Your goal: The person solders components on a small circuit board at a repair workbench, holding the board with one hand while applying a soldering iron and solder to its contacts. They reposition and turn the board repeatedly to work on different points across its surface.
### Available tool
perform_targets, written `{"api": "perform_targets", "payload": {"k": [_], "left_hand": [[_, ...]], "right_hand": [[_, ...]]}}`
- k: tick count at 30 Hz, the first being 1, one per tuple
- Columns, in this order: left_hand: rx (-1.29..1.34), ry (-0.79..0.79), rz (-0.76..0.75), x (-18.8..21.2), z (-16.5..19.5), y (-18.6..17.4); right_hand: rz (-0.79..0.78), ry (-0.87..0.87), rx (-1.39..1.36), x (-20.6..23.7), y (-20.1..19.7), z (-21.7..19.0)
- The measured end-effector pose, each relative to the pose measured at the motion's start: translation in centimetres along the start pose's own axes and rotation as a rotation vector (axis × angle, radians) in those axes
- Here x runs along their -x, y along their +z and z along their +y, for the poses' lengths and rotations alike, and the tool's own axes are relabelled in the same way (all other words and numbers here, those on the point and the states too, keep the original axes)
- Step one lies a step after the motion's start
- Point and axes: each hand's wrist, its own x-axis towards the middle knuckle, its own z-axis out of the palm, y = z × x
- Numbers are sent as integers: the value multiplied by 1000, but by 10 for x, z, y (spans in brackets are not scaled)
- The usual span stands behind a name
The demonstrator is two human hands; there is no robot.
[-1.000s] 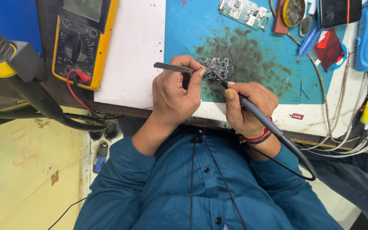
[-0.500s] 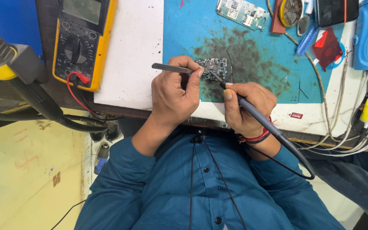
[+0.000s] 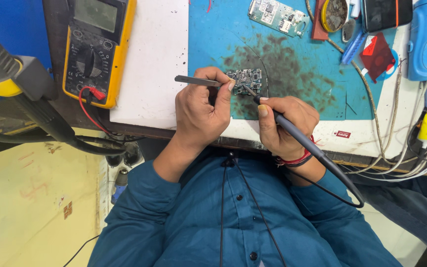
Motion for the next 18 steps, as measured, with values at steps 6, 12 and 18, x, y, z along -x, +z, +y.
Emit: {"api": "perform_targets", "payload": {"k": [6, 12, 18], "left_hand": [[13, -11, -2, 0, 1, 1], [11, -5, 3, 0, 1, 1], [12, -2, 0, 0, 0, 1]], "right_hand": [[-14, 1, 0, 0, -2, 0], [-13, -2, 8, -1, -2, -1], [-18, -4, 6, -1, -2, -1]]}}
